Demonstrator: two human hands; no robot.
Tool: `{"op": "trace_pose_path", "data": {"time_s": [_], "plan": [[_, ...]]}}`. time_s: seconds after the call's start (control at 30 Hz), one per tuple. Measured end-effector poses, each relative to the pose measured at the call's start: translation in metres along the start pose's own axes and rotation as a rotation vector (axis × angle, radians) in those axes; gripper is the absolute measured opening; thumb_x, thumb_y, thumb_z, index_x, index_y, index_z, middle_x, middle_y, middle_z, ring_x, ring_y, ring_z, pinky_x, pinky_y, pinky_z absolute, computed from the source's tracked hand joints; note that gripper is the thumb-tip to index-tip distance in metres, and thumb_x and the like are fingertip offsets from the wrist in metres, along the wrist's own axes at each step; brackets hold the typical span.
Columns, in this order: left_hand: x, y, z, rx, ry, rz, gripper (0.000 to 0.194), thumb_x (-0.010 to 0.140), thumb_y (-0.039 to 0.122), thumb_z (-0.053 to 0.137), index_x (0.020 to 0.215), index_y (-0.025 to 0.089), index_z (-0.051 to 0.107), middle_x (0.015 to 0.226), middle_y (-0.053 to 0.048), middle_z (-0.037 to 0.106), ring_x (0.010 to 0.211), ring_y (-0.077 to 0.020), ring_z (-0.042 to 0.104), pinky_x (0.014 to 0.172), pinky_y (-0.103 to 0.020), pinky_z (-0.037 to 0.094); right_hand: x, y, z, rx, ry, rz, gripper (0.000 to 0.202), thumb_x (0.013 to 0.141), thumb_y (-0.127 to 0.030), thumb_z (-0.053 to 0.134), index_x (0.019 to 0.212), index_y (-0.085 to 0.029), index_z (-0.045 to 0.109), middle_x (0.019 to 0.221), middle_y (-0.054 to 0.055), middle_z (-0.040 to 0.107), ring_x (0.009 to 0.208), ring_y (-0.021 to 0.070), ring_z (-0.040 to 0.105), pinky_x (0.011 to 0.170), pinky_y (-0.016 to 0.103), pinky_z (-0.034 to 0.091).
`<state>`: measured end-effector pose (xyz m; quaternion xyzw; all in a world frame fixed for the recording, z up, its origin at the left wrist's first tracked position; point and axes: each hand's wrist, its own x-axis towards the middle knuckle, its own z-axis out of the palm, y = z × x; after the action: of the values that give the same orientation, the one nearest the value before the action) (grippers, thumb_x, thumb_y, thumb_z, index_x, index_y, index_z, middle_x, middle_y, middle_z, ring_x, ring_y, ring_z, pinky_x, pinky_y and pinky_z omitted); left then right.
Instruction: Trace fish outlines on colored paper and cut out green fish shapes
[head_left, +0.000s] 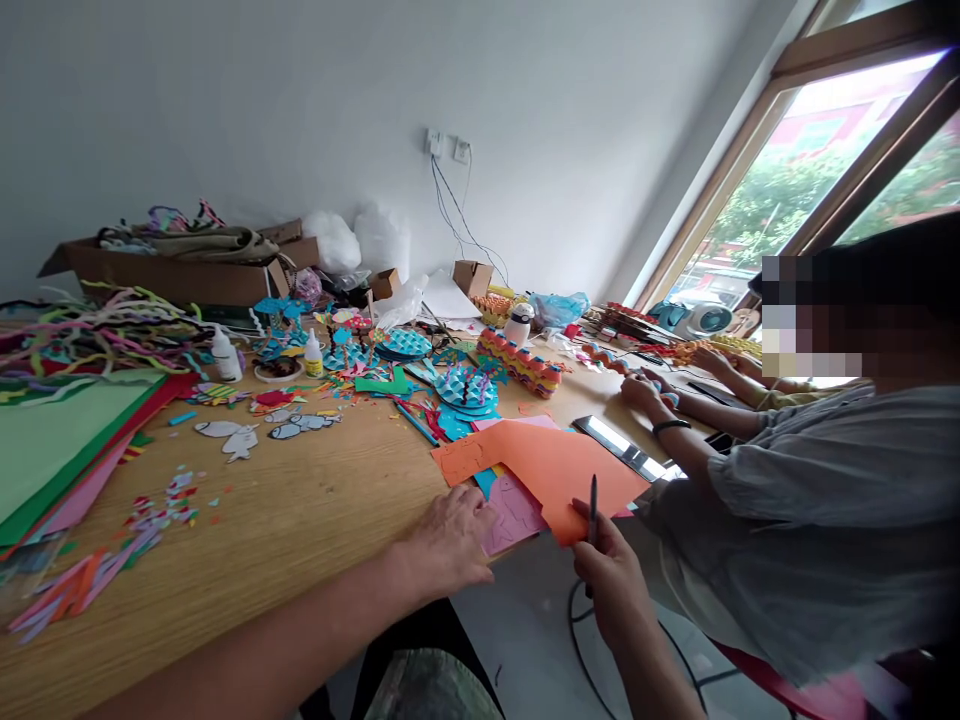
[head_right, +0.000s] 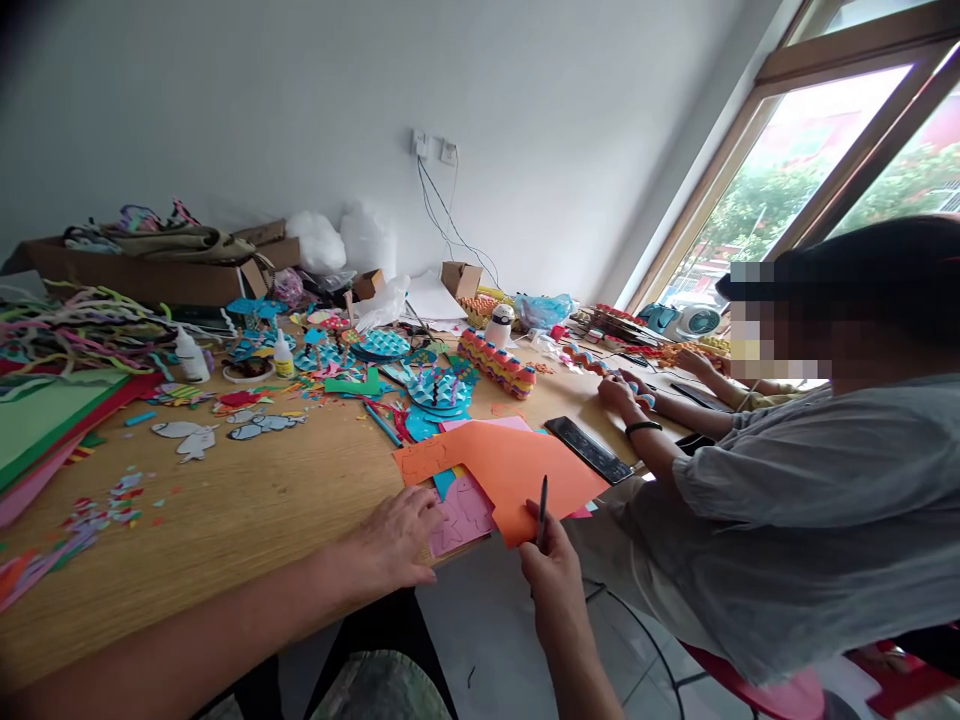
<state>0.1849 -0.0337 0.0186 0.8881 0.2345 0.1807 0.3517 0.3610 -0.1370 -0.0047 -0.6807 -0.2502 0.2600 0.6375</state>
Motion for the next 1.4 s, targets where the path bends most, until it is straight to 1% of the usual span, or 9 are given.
{"op": "trace_pose_path", "data": {"time_s": [0.17,0.27,0.4,0.57,0.77,0.97,1.1,1.17,1.4], "plan": [[0.004,0.011,0.015,0.452,-0.041,0.067,0.040,0.066,0.026,0.067,0.102,0.012,0.057,0.107,-0.019,0.054,0.103,-0.0349,0.045,0.087,-0.048,0.035,-0.001,-0.006,0.003,-0.059,0.008,-0.026,0.056,0.057,-0.023,0.056,0.113,-0.015,0.051,0.057,-0.009,0.038,0.042,0.0058,0.027,0.040,0.020,0.020],[0.005,0.013,0.020,0.571,0.009,0.089,0.028,0.073,0.028,0.060,0.097,0.014,0.057,0.102,-0.015,0.057,0.098,-0.0306,0.048,0.082,-0.042,0.039,0.000,-0.011,0.002,-0.087,0.031,-0.075,0.053,0.058,-0.026,0.058,0.110,-0.015,0.052,0.054,-0.010,0.033,0.042,0.0063,0.027,0.040,0.020,0.020],[0.008,0.012,0.025,0.680,0.015,0.130,0.021,0.078,0.028,0.053,0.093,0.014,0.056,0.096,-0.012,0.058,0.090,-0.0267,0.052,0.076,-0.039,0.042,0.005,-0.013,-0.001,-0.145,0.051,-0.140,0.049,0.060,-0.031,0.059,0.105,-0.014,0.056,0.053,-0.009,0.034,0.042,0.0074,0.031,0.040,0.021,0.024],[0.008,0.008,0.027,0.715,-0.036,0.196,0.017,0.082,0.019,0.046,0.092,0.011,0.058,0.091,-0.012,0.060,0.092,-0.0267,0.052,0.079,-0.039,0.042,0.015,0.000,-0.005,-0.284,0.000,-0.266,0.046,0.063,-0.032,0.057,0.104,-0.014,0.057,0.056,-0.005,0.048,0.051,0.0126,0.047,0.048,0.023,0.039],[0.003,0.006,0.029,0.696,-0.038,0.211,0.024,0.081,0.015,0.046,0.103,0.013,0.054,0.102,-0.012,0.058,0.101,-0.0254,0.049,0.087,-0.040,0.039,0.016,0.017,-0.003,-0.584,-0.094,-0.537,0.042,0.068,-0.023,0.049,0.109,-0.015,0.055,0.071,0.002,0.061,0.054,0.0137,0.052,0.053,0.025,0.044],[0.007,0.006,0.028,0.684,-0.027,0.227,0.019,0.084,0.012,0.041,0.093,0.011,0.057,0.091,-0.012,0.060,0.094,-0.0247,0.053,0.088,-0.041,0.040,0.013,0.018,-0.001,-0.680,-0.146,-0.615,0.043,0.069,-0.022,0.047,0.111,-0.014,0.051,0.090,0.009,0.064,0.064,0.0152,0.057,0.063,0.027,0.048],[0.013,0.009,0.019,0.662,-0.039,0.225,0.019,0.084,0.008,0.041,0.091,0.013,0.058,0.088,-0.010,0.061,0.086,-0.0215,0.056,0.078,-0.035,0.046,0.010,0.013,-0.004,-0.708,-0.125,-0.604,0.042,0.068,-0.025,0.050,0.109,-0.015,0.053,0.087,0.007,0.065,0.063,0.0154,0.058,0.061,0.026,0.048],[0.019,0.014,0.011,0.642,-0.012,0.200,0.019,0.084,0.008,0.041,0.092,0.014,0.057,0.090,-0.009,0.061,0.085,-0.0212,0.057,0.073,-0.032,0.047,0.009,0.007,-0.004,-0.703,-0.107,-0.589,0.040,0.068,-0.026,0.050,0.106,-0.015,0.055,0.084,0.006,0.066,0.060,0.0151,0.057,0.059,0.026,0.047],[0.053,0.033,-0.019,0.545,0.111,0.105,0.022,0.090,0.015,0.034,0.090,0.016,0.056,0.087,-0.006,0.061,0.083,-0.0185,0.058,0.070,-0.026,0.045,0.026,-0.030,-0.001,-0.719,-0.033,-0.594,0.031,0.075,-0.034,0.046,0.093,-0.015,0.062,0.073,0.006,0.067,0.059,0.0173,0.059,0.057,0.026,0.045]]}}
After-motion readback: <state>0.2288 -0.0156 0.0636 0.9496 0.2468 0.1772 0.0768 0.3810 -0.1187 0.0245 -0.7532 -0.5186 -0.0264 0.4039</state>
